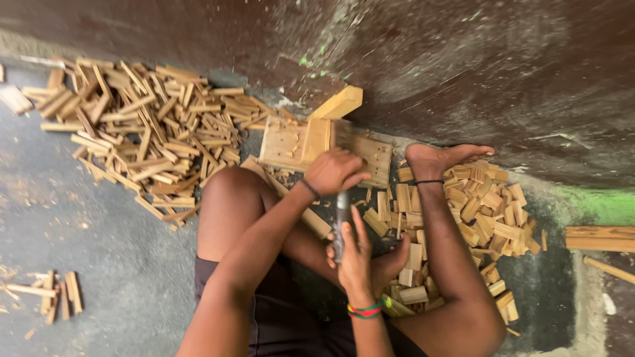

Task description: The person sits on the floor and uses a chisel and mallet to carve a piece of wood placed on a wooden block. They repeatedly strike the chisel to shape the wood, occasionally adjusting the piece with their left hand.

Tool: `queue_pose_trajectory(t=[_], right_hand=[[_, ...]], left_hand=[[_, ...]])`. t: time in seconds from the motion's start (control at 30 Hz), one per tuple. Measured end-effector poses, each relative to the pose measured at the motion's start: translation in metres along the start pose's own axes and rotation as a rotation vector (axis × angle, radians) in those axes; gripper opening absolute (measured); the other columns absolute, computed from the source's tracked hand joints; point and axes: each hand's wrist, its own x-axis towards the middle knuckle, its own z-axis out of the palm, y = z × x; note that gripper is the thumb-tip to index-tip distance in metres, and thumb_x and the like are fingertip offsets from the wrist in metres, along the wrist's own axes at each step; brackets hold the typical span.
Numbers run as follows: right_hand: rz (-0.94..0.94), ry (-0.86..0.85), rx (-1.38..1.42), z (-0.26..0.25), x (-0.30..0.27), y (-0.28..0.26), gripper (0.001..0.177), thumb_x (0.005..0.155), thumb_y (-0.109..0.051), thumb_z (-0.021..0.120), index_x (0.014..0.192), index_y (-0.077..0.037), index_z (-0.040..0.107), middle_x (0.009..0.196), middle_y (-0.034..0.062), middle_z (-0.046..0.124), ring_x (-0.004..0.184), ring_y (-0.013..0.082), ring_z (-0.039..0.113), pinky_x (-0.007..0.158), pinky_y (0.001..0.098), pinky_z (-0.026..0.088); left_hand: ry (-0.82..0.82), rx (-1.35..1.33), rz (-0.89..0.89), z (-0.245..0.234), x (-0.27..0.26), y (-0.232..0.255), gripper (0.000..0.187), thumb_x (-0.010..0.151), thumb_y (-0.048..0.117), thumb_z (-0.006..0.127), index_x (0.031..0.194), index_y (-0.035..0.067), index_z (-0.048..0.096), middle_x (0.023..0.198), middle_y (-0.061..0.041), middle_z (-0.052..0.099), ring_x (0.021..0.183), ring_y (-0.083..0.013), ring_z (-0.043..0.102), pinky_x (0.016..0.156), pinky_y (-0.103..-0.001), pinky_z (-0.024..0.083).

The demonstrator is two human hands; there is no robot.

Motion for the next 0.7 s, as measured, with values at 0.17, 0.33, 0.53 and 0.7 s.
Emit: queue_pose_trajectory(t=[0.17, 0.33, 0.53, 0.7], right_hand=[[-0.073, 0.132, 0.021, -0.039, -0.01, 0.001, 0.059, 0.1, -0.028, 0.054, 0.157, -0.025, 0.038, 0.08, 0.0101, 0.061, 0.046, 0.015, 0.054, 0.034, 0.0266, 0.041], [-0.021, 0.325, -0.008, -0.066, -0.02, 0.018, 0.059, 0.098, -0.03, 0.056, 0.155, -0.03, 0.037, 0.08, 0.01, 0.062, 0.045, 0.015, 0.055, 0.032, 0.0272, 0.04], [0.032, 0.324, -0.06, -0.073, -0.022, 0.038, 0.061, 0.098, -0.025, 0.06, 0.155, -0.03, 0.04, 0.077, 0.0097, 0.063, 0.042, 0.0145, 0.054, 0.032, 0.027, 0.039], [-0.011, 0.267, -0.188, -0.067, -0.016, 0.049, 0.059, 0.097, -0.023, 0.06, 0.153, -0.022, 0.04, 0.077, 0.0104, 0.066, 0.04, 0.0161, 0.055, 0.031, 0.0289, 0.041]], left_hand=[[0.13, -0.054, 0.152, -0.018, -0.017, -0.005, 0.018, 0.095, 0.02, 0.072, 0.103, 0.01, 0.059, 0.108, -0.007, 0.064, 0.101, -0.0293, 0.062, 0.091, -0.042, 0.05], [0.132, 0.225, -0.231, -0.026, -0.025, -0.02, 0.032, 0.094, 0.033, 0.075, 0.11, 0.007, 0.064, 0.106, -0.012, 0.061, 0.096, -0.0297, 0.058, 0.085, -0.043, 0.046], [0.106, 0.395, -0.274, -0.026, -0.025, -0.026, 0.045, 0.089, 0.038, 0.073, 0.124, 0.01, 0.068, 0.111, -0.009, 0.064, 0.106, -0.0299, 0.056, 0.092, -0.045, 0.043], [0.04, 0.378, -0.335, -0.032, -0.025, -0.028, 0.045, 0.091, 0.041, 0.075, 0.125, 0.012, 0.071, 0.112, -0.007, 0.063, 0.109, -0.0306, 0.055, 0.095, -0.047, 0.042]])
